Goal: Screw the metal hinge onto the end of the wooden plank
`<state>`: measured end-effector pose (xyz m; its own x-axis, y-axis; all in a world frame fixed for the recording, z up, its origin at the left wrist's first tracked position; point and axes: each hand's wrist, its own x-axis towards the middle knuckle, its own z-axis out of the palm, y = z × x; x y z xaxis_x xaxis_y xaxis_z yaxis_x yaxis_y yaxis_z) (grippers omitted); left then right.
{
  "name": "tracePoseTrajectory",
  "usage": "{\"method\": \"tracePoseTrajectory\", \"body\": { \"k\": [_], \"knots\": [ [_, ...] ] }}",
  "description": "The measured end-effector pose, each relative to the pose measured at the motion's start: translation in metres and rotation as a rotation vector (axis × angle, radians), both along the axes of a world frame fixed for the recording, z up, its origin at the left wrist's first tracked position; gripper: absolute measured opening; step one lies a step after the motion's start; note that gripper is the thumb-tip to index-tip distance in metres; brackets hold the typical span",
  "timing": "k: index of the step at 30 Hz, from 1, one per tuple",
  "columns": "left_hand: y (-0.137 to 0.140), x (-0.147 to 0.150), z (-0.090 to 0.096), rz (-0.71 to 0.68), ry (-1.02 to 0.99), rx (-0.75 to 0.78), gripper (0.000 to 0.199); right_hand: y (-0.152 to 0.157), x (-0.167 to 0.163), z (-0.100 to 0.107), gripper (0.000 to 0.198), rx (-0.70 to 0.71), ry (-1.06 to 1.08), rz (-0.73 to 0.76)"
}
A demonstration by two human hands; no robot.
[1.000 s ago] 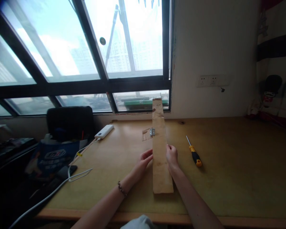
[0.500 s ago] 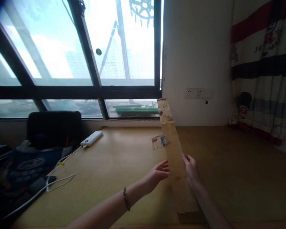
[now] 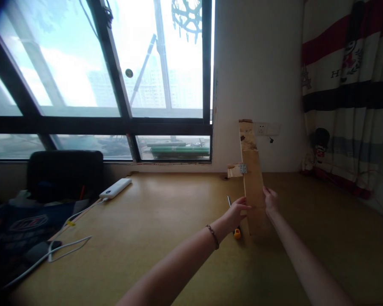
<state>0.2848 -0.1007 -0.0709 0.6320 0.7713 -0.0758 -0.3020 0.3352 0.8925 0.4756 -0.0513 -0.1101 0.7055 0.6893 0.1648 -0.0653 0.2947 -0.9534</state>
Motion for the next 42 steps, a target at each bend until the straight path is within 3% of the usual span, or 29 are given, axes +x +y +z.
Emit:
{"method": "tracePoseTrajectory", "body": {
  "k": [8,19,24,27,29,33,36,37,39,42],
  "knots": [
    [0.017,0.004,0.0,-0.051,-0.058,0.055,0.05,0.035,0.013,-0.017,0.033,0.035,0.035,-0.064],
    [0.036,-0.011,-0.03,-0.142,0.022,0.15,0.064,0.053,0.017,-0.019,0.033,0.014,0.064,-0.047],
    [0.029,-0.05,-0.044,-0.086,0.141,0.254,0.068,0.042,0.013,-0.016,0.035,-0.038,-0.002,-0.026],
    [0.02,-0.093,-0.05,-0.037,0.183,0.376,0.059,0.035,0.009,-0.015,0.039,-0.095,-0.1,0.0],
    [0.013,-0.127,-0.055,0.074,0.211,0.414,0.053,0.032,0.008,-0.013,0.041,-0.133,-0.153,-0.001],
    [0.001,-0.191,-0.065,0.297,0.268,0.368,0.04,0.023,0.001,-0.003,0.045,-0.224,-0.416,-0.172],
    [-0.001,-0.225,-0.068,0.427,0.194,0.346,0.032,0.005,-0.024,0.005,0.047,-0.122,-0.79,-0.428],
    [0.0,-0.233,-0.068,0.465,0.162,0.32,0.031,-0.004,-0.038,0.004,0.048,-0.086,-0.922,-0.446],
    [0.003,-0.243,-0.068,0.526,0.093,0.248,0.031,-0.025,-0.07,-0.004,0.042,-0.088,-1.133,-0.306],
    [0.01,-0.245,-0.068,0.575,-0.019,0.12,0.031,-0.055,-0.116,-0.031,0.029,-0.282,-1.359,-0.119]
  ]
}}
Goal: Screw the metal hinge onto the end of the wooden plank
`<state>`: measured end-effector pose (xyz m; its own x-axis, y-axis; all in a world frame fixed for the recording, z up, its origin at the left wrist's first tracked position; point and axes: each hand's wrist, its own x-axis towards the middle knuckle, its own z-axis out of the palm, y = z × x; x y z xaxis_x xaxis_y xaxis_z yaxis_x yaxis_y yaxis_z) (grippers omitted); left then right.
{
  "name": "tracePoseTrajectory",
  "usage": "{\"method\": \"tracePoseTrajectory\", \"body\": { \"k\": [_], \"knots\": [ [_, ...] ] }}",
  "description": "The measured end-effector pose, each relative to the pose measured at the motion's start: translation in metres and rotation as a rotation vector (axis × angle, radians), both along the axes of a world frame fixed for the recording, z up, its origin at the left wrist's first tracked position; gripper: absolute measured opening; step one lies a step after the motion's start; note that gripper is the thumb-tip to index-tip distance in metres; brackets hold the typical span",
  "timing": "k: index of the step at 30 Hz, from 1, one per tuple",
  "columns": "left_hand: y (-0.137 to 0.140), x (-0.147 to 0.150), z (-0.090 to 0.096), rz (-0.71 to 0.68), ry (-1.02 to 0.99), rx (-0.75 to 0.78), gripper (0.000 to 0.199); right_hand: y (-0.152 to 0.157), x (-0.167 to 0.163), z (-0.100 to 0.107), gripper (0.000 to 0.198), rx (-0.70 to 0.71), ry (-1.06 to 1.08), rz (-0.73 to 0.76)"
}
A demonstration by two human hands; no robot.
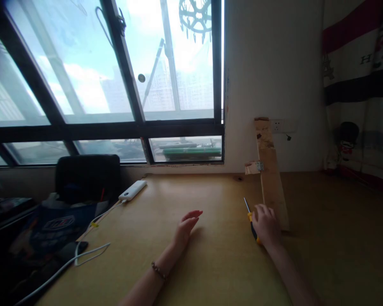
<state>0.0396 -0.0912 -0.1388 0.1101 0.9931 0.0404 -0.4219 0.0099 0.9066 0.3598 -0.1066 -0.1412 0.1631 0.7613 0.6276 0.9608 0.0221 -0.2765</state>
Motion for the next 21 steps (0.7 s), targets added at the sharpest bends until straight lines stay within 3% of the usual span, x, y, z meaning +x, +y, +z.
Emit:
{"method": "tracePoseTrajectory", "body": {
  "k": [4,8,13,16,18,21],
  "knots": [
    [0.005,0.005,0.001,-0.02,-0.09,-0.112,0.028,-0.018,-0.029,-0.035,0.035,-0.258,-0.128,-0.035],
    [0.005,0.008,-0.001,-0.048,-0.074,-0.08,0.027,-0.01,-0.032,-0.045,0.04,-0.324,-0.203,-0.046],
    [0.004,0.008,-0.007,-0.025,0.049,-0.025,0.029,0.009,-0.031,-0.036,0.037,-0.297,-0.249,-0.094],
    [0.002,0.007,-0.008,-0.024,0.137,0.018,0.03,0.013,-0.042,-0.024,0.038,-0.182,-0.185,-0.093],
    [0.001,0.006,-0.005,-0.05,0.159,0.042,0.033,0.011,-0.066,-0.013,0.042,-0.067,-0.078,0.008],
    [-0.001,0.007,0.002,-0.058,0.134,0.056,0.039,0.005,-0.133,0.003,0.043,0.015,0.254,0.288]
  ]
}}
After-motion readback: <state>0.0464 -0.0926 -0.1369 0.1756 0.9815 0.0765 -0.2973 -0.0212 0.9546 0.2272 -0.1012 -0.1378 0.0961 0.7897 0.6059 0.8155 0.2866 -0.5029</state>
